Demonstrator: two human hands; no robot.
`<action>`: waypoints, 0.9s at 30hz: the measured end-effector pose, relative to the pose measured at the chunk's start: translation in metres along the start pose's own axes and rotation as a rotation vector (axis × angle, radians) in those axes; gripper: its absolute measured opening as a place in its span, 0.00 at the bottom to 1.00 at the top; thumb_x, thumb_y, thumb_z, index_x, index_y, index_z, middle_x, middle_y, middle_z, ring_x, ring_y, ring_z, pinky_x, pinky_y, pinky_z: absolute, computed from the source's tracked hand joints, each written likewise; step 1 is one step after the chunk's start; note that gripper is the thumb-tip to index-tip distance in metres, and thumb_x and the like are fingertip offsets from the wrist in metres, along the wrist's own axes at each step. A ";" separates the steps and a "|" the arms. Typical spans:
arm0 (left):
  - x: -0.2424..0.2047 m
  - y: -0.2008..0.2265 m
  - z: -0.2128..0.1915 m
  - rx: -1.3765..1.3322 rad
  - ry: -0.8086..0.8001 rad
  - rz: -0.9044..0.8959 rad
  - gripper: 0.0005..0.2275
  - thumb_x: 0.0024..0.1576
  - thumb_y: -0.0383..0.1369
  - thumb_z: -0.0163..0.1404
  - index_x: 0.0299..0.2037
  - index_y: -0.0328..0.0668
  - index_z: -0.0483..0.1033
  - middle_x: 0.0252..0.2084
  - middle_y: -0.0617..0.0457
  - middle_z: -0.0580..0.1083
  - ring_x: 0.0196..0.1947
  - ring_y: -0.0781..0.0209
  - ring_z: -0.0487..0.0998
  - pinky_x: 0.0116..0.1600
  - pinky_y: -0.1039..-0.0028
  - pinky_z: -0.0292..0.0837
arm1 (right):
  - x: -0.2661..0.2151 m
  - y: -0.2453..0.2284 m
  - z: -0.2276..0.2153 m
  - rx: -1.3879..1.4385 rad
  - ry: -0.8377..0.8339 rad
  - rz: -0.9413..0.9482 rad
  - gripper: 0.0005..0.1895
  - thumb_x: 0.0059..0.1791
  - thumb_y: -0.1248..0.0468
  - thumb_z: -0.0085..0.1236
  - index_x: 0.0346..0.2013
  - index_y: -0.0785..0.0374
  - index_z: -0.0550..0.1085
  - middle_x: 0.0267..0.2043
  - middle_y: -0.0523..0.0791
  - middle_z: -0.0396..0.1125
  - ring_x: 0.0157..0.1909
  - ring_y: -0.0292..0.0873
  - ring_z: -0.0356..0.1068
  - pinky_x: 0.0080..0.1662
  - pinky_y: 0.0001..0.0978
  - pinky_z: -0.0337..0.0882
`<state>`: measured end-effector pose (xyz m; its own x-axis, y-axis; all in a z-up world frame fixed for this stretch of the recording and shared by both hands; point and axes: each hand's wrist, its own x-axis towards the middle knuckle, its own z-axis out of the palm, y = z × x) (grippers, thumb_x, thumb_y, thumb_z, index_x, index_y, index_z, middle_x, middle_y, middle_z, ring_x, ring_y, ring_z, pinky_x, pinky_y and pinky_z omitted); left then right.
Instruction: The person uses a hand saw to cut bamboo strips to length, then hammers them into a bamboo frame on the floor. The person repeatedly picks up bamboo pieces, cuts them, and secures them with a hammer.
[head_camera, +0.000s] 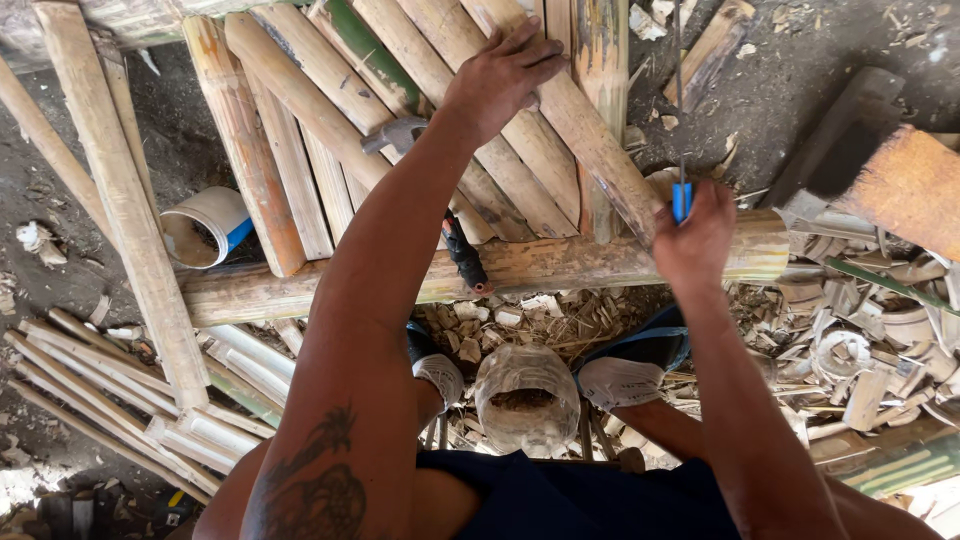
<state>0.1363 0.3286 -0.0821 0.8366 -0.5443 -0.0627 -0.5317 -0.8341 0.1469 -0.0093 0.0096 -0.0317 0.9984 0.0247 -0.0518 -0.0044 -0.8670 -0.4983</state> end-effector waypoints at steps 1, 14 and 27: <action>0.000 0.001 -0.002 -0.016 0.003 0.000 0.32 0.55 0.39 0.59 0.72 0.59 0.63 0.74 0.61 0.60 0.76 0.54 0.49 0.77 0.54 0.47 | -0.008 -0.007 0.001 -0.047 0.111 -0.168 0.11 0.55 0.64 0.59 0.49 0.67 0.70 0.36 0.50 0.65 0.35 0.44 0.68 0.32 0.34 0.75; 0.003 0.008 -0.017 -0.186 0.017 -0.119 0.29 0.51 0.31 0.61 0.66 0.63 0.71 0.72 0.67 0.64 0.75 0.59 0.54 0.77 0.60 0.50 | -0.116 -0.072 0.031 0.348 -0.312 0.092 0.23 0.59 0.59 0.43 0.68 0.59 0.52 0.28 0.54 0.67 0.25 0.59 0.71 0.30 0.55 0.69; 0.005 0.004 -0.007 -0.099 -0.002 -0.078 0.30 0.52 0.34 0.61 0.67 0.62 0.69 0.72 0.65 0.63 0.75 0.54 0.52 0.76 0.55 0.49 | -0.108 -0.075 0.032 0.313 -0.331 0.128 0.23 0.59 0.59 0.42 0.66 0.61 0.53 0.29 0.56 0.68 0.26 0.63 0.72 0.29 0.56 0.70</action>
<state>0.1394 0.3227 -0.0749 0.8746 -0.4781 -0.0801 -0.4489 -0.8612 0.2385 -0.1190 0.0882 -0.0161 0.9170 0.1293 -0.3775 -0.1938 -0.6827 -0.7046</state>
